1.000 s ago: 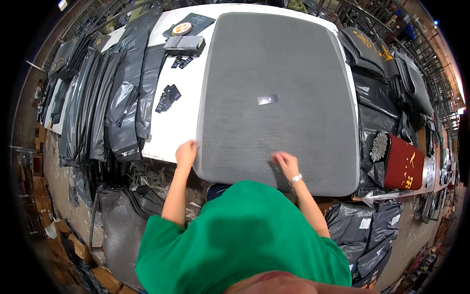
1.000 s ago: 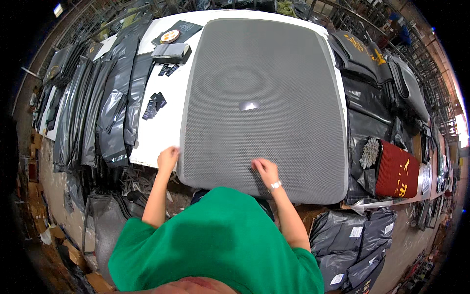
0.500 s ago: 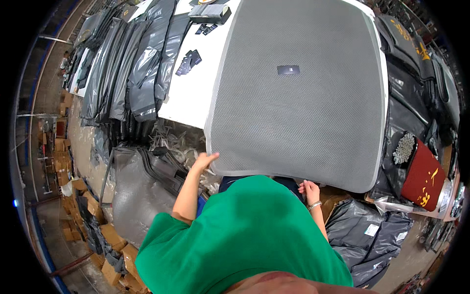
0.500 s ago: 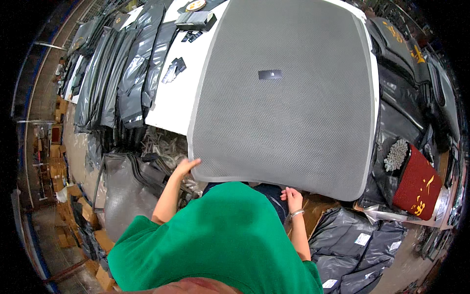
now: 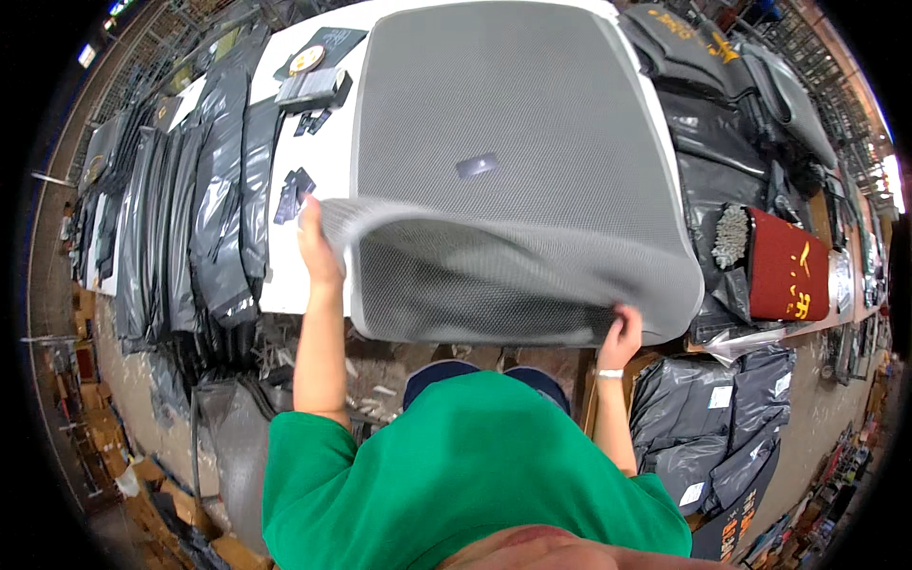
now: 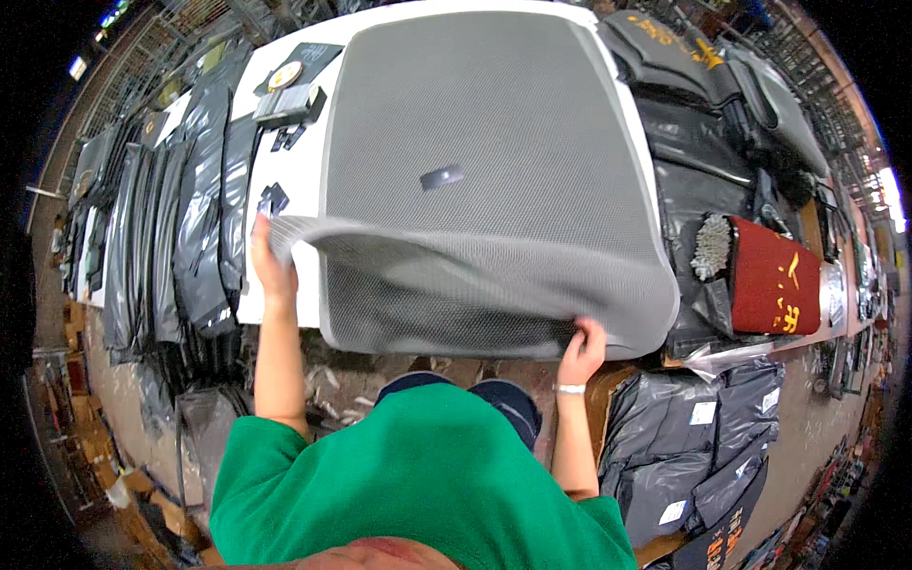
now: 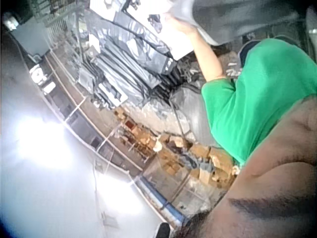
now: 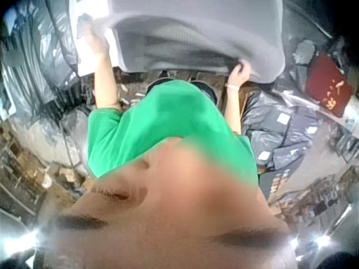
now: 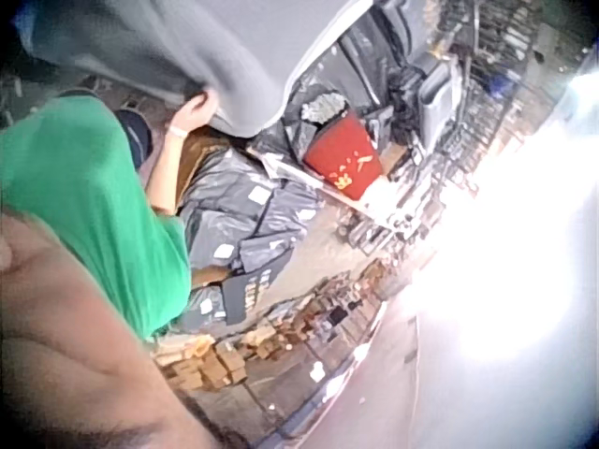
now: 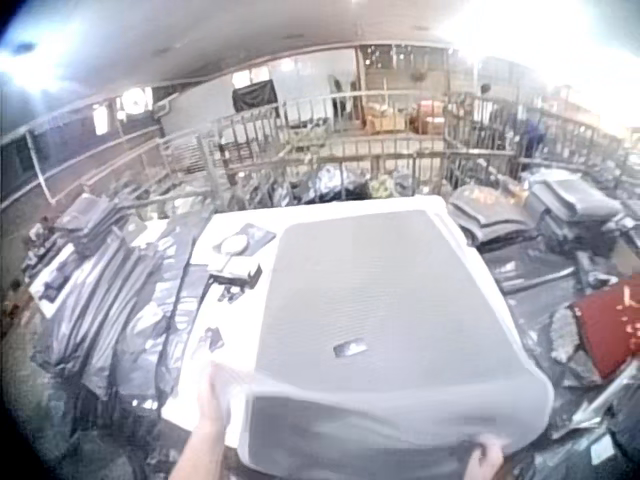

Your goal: The person rolls up grey mesh mats by hand and inserts them into plastic bags, sealing each bag at the end.

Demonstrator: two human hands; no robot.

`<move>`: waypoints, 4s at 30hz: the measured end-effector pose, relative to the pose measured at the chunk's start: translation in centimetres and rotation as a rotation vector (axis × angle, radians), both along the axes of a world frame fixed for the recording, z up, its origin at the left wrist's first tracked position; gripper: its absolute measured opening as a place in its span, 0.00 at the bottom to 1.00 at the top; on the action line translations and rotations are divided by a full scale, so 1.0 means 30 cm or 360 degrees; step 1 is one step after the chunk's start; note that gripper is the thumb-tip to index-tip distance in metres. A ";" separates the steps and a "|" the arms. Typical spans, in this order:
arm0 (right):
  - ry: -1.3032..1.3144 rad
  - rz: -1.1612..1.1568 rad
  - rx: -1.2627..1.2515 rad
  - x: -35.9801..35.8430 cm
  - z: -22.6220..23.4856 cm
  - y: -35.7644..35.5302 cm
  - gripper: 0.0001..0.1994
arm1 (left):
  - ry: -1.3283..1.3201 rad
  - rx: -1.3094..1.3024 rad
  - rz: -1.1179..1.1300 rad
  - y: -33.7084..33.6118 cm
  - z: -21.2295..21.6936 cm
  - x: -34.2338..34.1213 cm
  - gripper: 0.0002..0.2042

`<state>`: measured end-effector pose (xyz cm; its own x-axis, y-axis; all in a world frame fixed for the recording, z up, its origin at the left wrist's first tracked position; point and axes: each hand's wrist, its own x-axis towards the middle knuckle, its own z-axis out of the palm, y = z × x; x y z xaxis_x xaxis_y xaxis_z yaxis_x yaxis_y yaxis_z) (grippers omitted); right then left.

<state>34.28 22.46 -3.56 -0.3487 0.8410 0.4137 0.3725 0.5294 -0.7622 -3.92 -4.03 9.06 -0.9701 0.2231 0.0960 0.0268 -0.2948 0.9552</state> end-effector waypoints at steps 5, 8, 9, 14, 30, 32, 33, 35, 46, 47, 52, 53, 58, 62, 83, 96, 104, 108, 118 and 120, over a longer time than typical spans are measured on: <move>-0.0481 0.0092 0.0923 -0.398 0.344 0.263 0.25 | 0.0192 0.0241 0.0404 0.286 0.138 -0.380 0.27; -0.0860 0.0191 0.0731 -0.561 0.205 0.438 0.32 | 0.0260 -0.0073 -0.0043 0.462 -0.075 -0.501 0.31; -0.1060 0.0285 0.0512 -0.592 0.108 0.486 0.35 | 0.0277 -0.0257 -0.0303 0.520 -0.194 -0.463 0.33; -0.2045 0.0695 0.0260 -0.671 -0.001 0.550 0.39 | 0.1439 -0.2405 -0.0899 0.401 -0.438 -0.072 0.39; -0.1250 0.1343 0.0766 -0.009 0.017 0.086 0.27 | 0.1646 -0.2113 -0.1019 -0.219 -0.359 0.445 0.25; -0.1245 0.1410 0.0679 0.043 0.023 0.058 0.27 | 0.1608 -0.2005 -0.1081 -0.255 -0.383 0.461 0.26; -0.1223 0.1457 0.0634 0.017 0.047 0.099 0.27 | 0.1517 -0.2051 -0.1164 -0.231 -0.351 0.415 0.25; -0.1315 0.1400 0.0233 -0.035 0.094 0.156 0.22 | 0.1277 -0.2152 -0.1331 -0.222 -0.298 0.350 0.24; -0.0858 0.0851 0.0919 -0.252 0.025 0.132 0.15 | 0.1672 -0.2141 -0.0681 -0.041 -0.446 0.310 0.32; -0.0886 0.0814 0.0969 -0.273 0.005 0.130 0.15 | 0.1684 -0.2032 -0.0561 -0.026 -0.468 0.299 0.28; -0.1190 0.0692 0.0678 -0.635 0.018 0.366 0.20 | 0.1243 -0.2097 -0.0565 0.199 -0.419 -0.082 0.19; -0.1236 0.0708 0.0740 -0.715 0.016 0.414 0.21 | 0.1500 -0.1972 -0.0168 0.247 -0.423 -0.113 0.17; -0.1354 0.0548 0.0548 -0.844 -0.011 0.439 0.13 | 0.1657 -0.1776 -0.0518 0.455 -0.422 0.049 0.10; -0.0745 0.0371 0.0664 -0.664 0.059 0.239 0.21 | 0.1146 -0.1800 -0.0519 0.636 -0.441 -0.311 0.11; -0.1536 0.0899 0.1157 -1.512 0.077 0.786 0.49 | 0.2084 -0.2407 -0.0632 0.891 -0.339 -0.825 0.48; -0.1496 0.1808 0.0563 -0.672 0.237 0.271 0.29 | 0.1229 -0.1959 -0.1883 0.256 -0.243 -0.167 0.34; -0.0977 0.1254 -0.0317 -0.608 0.103 0.231 0.16 | 0.1257 -0.2125 -0.1092 0.207 -0.419 -0.111 0.21; -0.0927 0.1348 -0.0427 -0.809 0.028 0.127 0.16 | 0.0823 -0.2304 -0.1253 0.318 -0.441 -0.191 0.21; -0.1544 0.1774 0.0144 -0.771 0.010 0.014 0.24 | 0.0905 -0.1865 -0.0898 0.187 -0.426 -0.079 0.19; -0.1516 0.1741 0.0099 -0.669 0.107 -0.068 0.28 | 0.0963 -0.1717 -0.0791 0.154 -0.436 -0.028 0.17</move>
<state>14.21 20.41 -0.34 -0.9496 -0.0313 -0.3119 0.1106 0.8976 -0.4267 -4.77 0.59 -4.01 -0.6316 0.7746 0.0327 0.6374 0.4948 0.5907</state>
